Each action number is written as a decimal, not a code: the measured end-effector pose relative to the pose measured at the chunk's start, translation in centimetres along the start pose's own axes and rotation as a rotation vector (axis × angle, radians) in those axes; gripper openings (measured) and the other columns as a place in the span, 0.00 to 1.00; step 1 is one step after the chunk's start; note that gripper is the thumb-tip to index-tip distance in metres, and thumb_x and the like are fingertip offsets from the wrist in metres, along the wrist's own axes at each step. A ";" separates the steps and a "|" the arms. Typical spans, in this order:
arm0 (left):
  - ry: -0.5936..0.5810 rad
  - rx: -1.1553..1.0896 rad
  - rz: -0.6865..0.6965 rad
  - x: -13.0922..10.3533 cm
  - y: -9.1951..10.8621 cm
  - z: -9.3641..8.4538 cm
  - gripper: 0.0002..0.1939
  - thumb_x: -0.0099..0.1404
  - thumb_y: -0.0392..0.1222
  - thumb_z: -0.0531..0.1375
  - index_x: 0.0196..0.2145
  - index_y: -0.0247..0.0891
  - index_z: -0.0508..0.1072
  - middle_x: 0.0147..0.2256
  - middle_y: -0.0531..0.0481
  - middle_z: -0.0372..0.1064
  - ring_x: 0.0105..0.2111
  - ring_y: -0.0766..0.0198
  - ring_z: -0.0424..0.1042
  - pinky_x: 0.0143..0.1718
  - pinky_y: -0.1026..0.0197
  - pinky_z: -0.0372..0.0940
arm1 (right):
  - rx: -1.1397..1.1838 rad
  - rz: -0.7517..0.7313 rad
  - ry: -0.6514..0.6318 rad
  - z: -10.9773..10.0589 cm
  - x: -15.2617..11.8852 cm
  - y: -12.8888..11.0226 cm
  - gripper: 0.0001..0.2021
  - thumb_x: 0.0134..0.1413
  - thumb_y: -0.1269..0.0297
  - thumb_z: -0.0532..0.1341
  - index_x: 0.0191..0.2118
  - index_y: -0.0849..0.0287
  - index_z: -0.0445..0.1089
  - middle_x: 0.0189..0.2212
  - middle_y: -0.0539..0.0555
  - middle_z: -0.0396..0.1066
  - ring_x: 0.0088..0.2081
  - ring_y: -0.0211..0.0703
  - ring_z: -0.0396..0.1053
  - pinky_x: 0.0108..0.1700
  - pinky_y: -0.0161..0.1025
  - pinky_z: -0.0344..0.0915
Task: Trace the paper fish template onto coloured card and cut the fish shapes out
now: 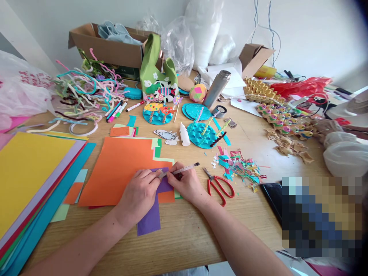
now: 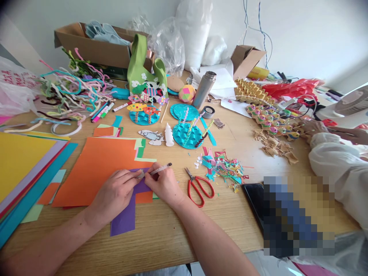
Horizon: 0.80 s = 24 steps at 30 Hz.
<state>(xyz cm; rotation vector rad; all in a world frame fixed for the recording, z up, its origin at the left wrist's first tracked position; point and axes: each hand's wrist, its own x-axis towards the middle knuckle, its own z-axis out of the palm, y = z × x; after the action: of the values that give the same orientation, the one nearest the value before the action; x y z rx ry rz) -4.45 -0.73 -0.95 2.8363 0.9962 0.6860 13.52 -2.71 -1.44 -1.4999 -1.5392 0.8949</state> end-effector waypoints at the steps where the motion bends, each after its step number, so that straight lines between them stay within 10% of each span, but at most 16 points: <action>1: 0.000 0.001 -0.001 0.0 0.0 0.0 0.13 0.65 0.28 0.53 0.40 0.33 0.76 0.43 0.44 0.77 0.41 0.57 0.72 0.43 0.51 0.70 | -0.004 0.000 -0.001 0.0 0.0 0.0 0.04 0.50 0.69 0.59 0.26 0.59 0.66 0.18 0.45 0.63 0.20 0.32 0.59 0.22 0.29 0.54; 24: -0.023 0.007 -0.015 0.2 0.4 0.0 0.16 0.62 0.24 0.51 0.43 0.31 0.74 0.40 0.43 0.76 0.41 0.55 0.71 0.43 0.51 0.68 | 0.069 0.068 -0.015 -0.5 0.2 -0.5 0.06 0.50 0.67 0.59 0.24 0.58 0.62 0.17 0.45 0.61 0.21 0.34 0.59 0.23 0.30 0.55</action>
<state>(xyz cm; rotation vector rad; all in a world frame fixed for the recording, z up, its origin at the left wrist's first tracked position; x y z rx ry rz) -4.07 -0.95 -0.75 2.8327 1.0176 0.6486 13.77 -2.52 -0.73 -1.5066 -1.4607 0.9915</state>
